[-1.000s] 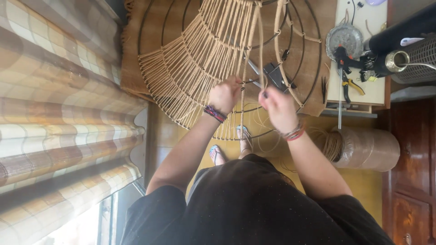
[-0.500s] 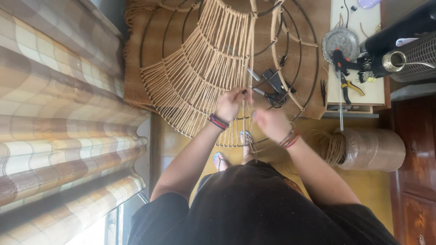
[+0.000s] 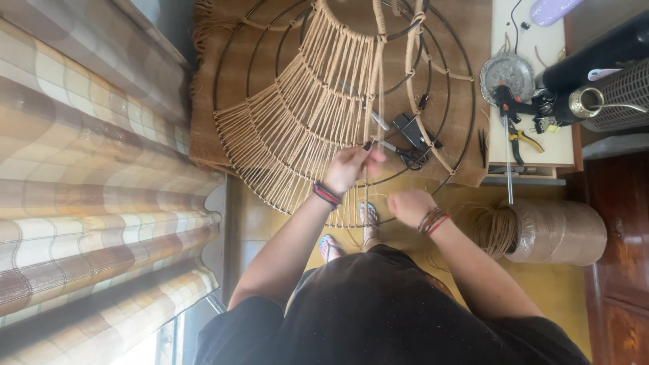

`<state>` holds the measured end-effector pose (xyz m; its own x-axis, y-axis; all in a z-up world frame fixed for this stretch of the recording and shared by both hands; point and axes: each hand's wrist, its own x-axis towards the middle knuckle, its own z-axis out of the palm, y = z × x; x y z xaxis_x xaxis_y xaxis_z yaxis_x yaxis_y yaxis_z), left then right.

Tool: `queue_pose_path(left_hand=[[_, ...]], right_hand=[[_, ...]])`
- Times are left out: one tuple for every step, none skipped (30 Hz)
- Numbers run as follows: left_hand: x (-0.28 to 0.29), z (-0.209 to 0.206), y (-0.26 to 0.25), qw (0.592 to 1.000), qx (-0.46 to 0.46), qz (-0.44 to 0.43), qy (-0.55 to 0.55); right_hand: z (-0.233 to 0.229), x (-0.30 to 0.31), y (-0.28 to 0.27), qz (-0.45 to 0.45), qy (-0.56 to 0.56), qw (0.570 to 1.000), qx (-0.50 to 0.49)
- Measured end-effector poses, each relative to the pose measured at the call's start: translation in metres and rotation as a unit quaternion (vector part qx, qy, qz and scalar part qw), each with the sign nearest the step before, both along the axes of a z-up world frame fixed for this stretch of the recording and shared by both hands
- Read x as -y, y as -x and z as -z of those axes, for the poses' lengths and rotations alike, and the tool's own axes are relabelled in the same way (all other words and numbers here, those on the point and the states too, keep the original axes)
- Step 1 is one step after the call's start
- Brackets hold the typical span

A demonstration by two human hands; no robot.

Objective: Weaving wicker or rattan strands around a metal frame to construct a chair.

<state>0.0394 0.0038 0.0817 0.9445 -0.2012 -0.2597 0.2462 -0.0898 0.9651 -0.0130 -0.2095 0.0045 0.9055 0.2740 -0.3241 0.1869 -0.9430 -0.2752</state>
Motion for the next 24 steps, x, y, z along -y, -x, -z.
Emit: queue_pose_path(left_hand=[[-0.004, 0.003, 0.001, 0.999, -0.011, -0.006, 0.042], [-0.007, 0.006, 0.002, 0.996, -0.021, -0.013, 0.083], [-0.005, 0.012, -0.001, 0.996, -0.023, -0.011, 0.083], [-0.003, 0.019, -0.003, 0.993, -0.024, 0.018, 0.117], [-0.001, 0.024, -0.007, 0.987, -0.021, 0.045, 0.151], [0.001, 0.026, -0.006, 0.987, -0.020, 0.044, 0.152], [0.001, 0.028, -0.005, 0.978, -0.044, 0.047, 0.199], [0.001, 0.030, -0.004, 0.966, -0.067, 0.050, 0.246], [0.002, 0.025, -0.004, 0.966, -0.067, 0.050, 0.247], [0.003, 0.022, -0.004, 0.967, -0.046, 0.023, 0.249], [0.004, 0.019, 0.000, 0.967, -0.029, -0.004, 0.251], [0.004, 0.014, 0.003, 0.967, -0.033, -0.005, 0.252], [0.004, 0.009, 0.002, 0.966, -0.058, 0.004, 0.251], [0.004, 0.003, 0.002, 0.965, -0.082, 0.013, 0.250], [0.005, 0.015, -0.003, 0.965, -0.082, 0.012, 0.249], [0.005, 0.026, -0.007, 0.973, -0.077, 0.011, 0.216], [0.006, 0.039, -0.012, 0.980, -0.071, 0.009, 0.183], [0.002, 0.045, -0.015, 0.980, -0.072, 0.009, 0.183], [-0.001, 0.052, -0.017, 0.986, -0.062, -0.002, 0.158], [-0.005, 0.059, -0.019, 0.990, -0.051, -0.012, 0.132], [-0.005, 0.060, -0.019, 0.990, -0.054, -0.010, 0.133], [-0.005, 0.061, -0.019, 0.989, -0.046, -0.019, 0.140], [-0.005, 0.062, -0.021, 0.988, -0.036, -0.028, 0.147], [-0.003, 0.060, -0.018, 0.988, -0.037, -0.026, 0.148]], right_hand=[[0.012, 0.005, 0.007, -0.059, 0.046, 0.996, -0.054], [0.025, 0.010, 0.015, -0.117, 0.091, 0.983, -0.107], [0.017, 0.005, 0.009, -0.115, 0.091, 0.983, -0.108], [0.009, 0.000, 0.003, -0.108, 0.100, 0.983, -0.110], [0.001, -0.005, -0.006, -0.103, 0.111, 0.983, -0.108], [0.003, -0.003, -0.008, -0.103, 0.111, 0.983, -0.107], [0.005, -0.003, -0.009, -0.110, 0.133, 0.981, -0.087], [0.008, -0.003, -0.010, -0.117, 0.155, 0.979, -0.066], [0.029, 0.002, -0.006, -0.117, 0.156, 0.979, -0.066], [0.049, 0.007, -0.002, -0.112, 0.154, 0.980, -0.054], [0.070, 0.011, 0.007, -0.108, 0.151, 0.982, -0.045], [0.077, 0.009, 0.009, -0.108, 0.151, 0.981, -0.049], [0.082, 0.007, 0.006, -0.103, 0.130, 0.985, -0.052], [0.088, 0.005, 0.003, -0.097, 0.108, 0.988, -0.055], [0.069, 0.006, -0.004, -0.097, 0.108, 0.988, -0.055], [0.049, 0.007, -0.011, -0.122, 0.042, 0.988, -0.083], [0.030, 0.008, -0.019, -0.146, -0.025, 0.983, -0.111], [-0.007, 0.008, -0.026, -0.147, -0.025, 0.983, -0.112], [-0.044, 0.009, -0.031, -0.106, -0.109, 0.988, -0.009], [-0.081, 0.010, -0.037, -0.063, -0.191, 0.975, 0.095], [-0.087, 0.009, -0.047, -0.060, -0.190, 0.976, 0.092], [-0.092, 0.009, -0.057, -0.050, -0.204, 0.948, 0.241], [-0.098, 0.009, -0.069, -0.040, -0.211, 0.897, 0.386], [-0.092, 0.003, -0.072, -0.038, -0.210, 0.897, 0.386]])
